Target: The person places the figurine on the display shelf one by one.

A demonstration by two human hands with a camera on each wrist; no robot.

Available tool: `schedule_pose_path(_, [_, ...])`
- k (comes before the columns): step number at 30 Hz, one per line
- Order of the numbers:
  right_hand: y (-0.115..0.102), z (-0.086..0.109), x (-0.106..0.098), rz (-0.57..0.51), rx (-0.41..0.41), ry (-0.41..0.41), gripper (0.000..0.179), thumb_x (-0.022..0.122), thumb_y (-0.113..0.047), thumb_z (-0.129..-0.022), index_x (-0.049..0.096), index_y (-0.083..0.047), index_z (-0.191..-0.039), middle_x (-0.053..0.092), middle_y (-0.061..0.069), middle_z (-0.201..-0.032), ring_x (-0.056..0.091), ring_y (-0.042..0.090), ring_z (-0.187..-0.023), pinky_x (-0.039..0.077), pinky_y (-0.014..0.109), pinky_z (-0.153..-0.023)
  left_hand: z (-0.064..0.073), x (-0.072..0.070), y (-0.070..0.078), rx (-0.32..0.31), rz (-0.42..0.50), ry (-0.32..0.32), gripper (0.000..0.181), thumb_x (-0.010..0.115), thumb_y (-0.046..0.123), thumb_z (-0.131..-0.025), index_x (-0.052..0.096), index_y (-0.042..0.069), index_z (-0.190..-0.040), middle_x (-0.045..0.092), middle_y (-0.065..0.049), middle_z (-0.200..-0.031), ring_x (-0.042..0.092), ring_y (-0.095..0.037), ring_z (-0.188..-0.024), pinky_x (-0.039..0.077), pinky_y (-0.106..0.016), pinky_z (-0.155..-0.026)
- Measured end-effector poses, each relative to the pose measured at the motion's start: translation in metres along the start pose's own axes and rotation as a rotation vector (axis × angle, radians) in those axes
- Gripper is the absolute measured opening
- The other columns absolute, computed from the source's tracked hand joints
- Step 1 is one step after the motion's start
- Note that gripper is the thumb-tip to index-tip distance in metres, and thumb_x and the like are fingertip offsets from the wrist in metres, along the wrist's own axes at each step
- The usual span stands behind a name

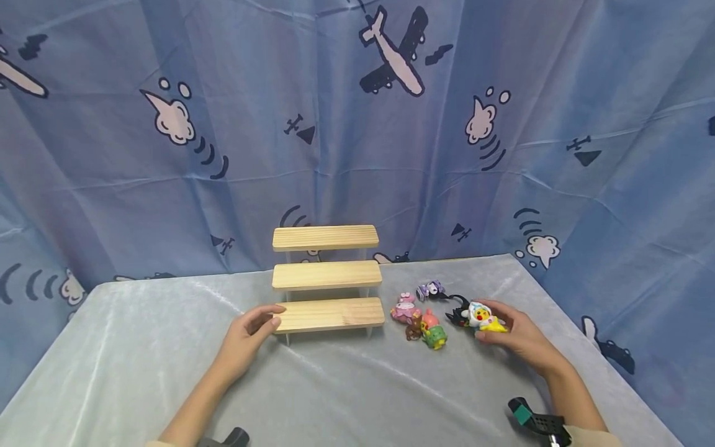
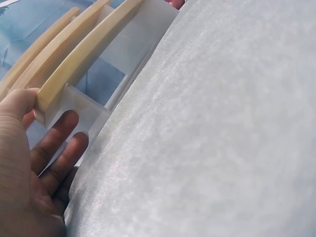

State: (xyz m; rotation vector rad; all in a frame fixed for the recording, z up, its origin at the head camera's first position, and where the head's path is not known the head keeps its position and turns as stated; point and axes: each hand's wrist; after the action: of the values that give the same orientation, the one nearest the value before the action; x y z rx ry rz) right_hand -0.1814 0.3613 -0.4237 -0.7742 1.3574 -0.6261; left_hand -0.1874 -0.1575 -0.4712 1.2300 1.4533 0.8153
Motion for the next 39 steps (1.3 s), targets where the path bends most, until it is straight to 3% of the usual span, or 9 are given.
schedule_pose_path(2, [0.002,0.000,0.001,-0.032,-0.008,-0.001,0.074,0.079,-0.016,-0.085,0.042,-0.003,-0.148,0.052,0.016,-0.144,0.052,0.031,-0.131,0.047,0.051,-0.103,-0.001,0.000,0.000,0.006,0.003,-0.006,0.024,0.064,0.022,-0.100,0.070,0.010,-0.120,0.072,-0.012,-0.122,0.066,0.001,-0.099,0.051,-0.018,-0.086])
schedule_pose_path(6, [0.009,0.000,0.005,-0.215,-0.043,-0.005,0.061,0.077,-0.001,-0.084,0.045,-0.013,-0.135,0.063,-0.012,-0.113,0.063,0.002,-0.095,0.055,0.023,-0.077,-0.002,0.002,-0.001,0.030,0.011,-0.016,0.024,0.064,0.020,-0.100,0.070,0.009,-0.120,0.072,-0.013,-0.121,0.065,0.001,-0.098,0.052,-0.019,-0.085])
schedule_pose_path(8, [0.013,0.001,0.008,-0.348,-0.066,-0.012,0.058,0.072,0.006,-0.084,0.046,-0.019,-0.130,0.064,-0.015,-0.103,0.062,-0.001,-0.086,0.054,0.021,-0.069,-0.002,0.003,0.000,0.036,0.021,-0.018,0.024,0.064,0.020,-0.100,0.070,0.009,-0.120,0.072,-0.013,-0.120,0.065,0.001,-0.097,0.052,-0.019,-0.084])
schedule_pose_path(11, [0.017,0.003,0.011,-0.451,-0.081,0.013,0.058,0.069,0.009,-0.087,0.051,-0.027,-0.128,0.062,-0.014,-0.099,0.059,-0.001,-0.079,0.052,0.020,-0.062,-0.002,0.005,0.000,0.037,0.034,-0.016,0.023,0.064,0.019,-0.100,0.070,0.009,-0.119,0.072,-0.014,-0.119,0.065,0.001,-0.095,0.052,-0.019,-0.083])
schedule_pose_path(18, [0.020,0.008,0.012,-0.522,-0.059,0.033,0.050,0.062,0.003,-0.095,0.053,-0.031,-0.130,0.069,-0.016,-0.104,0.059,-0.001,-0.079,0.050,0.021,-0.058,-0.003,0.008,0.001,0.024,0.039,-0.019,0.024,0.064,0.020,-0.100,0.070,0.009,-0.120,0.072,-0.013,-0.116,0.064,0.000,-0.092,0.052,-0.021,-0.081])
schedule_pose_path(25, [0.019,0.000,0.014,-0.486,-0.077,0.013,0.048,0.062,0.001,-0.097,0.051,-0.029,-0.133,0.071,-0.013,-0.102,0.065,-0.001,-0.084,0.054,0.022,-0.062,-0.001,0.005,0.002,0.001,0.012,0.013,0.023,0.064,0.021,-0.100,0.071,0.010,-0.118,0.073,-0.010,-0.119,0.064,0.000,-0.096,0.051,-0.019,-0.085])
schedule_pose_path(30, [0.021,-0.003,0.014,-0.597,-0.120,-0.032,0.050,0.056,0.003,-0.099,0.047,-0.028,-0.138,0.068,-0.008,-0.103,0.069,0.005,-0.089,0.061,0.028,-0.073,0.000,0.003,0.002,-0.002,-0.003,0.020,0.023,0.064,0.022,-0.100,0.071,0.011,-0.118,0.073,-0.009,-0.121,0.064,0.001,-0.099,0.050,-0.018,-0.087])
schedule_pose_path(34, [0.022,-0.003,0.012,-0.668,-0.139,-0.081,0.042,0.045,-0.004,-0.106,0.045,-0.029,-0.140,0.066,-0.007,-0.107,0.071,0.008,-0.093,0.062,0.031,-0.077,0.000,0.003,0.003,-0.007,-0.006,0.021,0.023,0.064,0.022,-0.100,0.071,0.011,-0.118,0.073,-0.009,-0.121,0.064,0.000,-0.098,0.050,-0.018,-0.086])
schedule_pose_path(39, [0.022,-0.004,0.005,-0.864,-0.211,-0.234,0.046,0.020,-0.011,-0.110,0.041,-0.029,-0.147,0.063,-0.004,-0.123,0.068,0.013,-0.109,0.059,0.034,-0.089,0.000,0.002,0.002,-0.005,0.005,0.020,0.023,0.064,0.022,-0.100,0.071,0.010,-0.119,0.073,-0.010,-0.120,0.064,0.000,-0.096,0.050,-0.018,-0.085])
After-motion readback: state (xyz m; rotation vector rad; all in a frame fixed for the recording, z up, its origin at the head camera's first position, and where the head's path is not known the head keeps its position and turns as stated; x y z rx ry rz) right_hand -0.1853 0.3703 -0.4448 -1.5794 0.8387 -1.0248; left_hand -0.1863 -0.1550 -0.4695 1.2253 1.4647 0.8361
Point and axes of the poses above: each hand's wrist, its own z-axis away from the middle knuckle, its own x-axis out of the palm, y = z × x
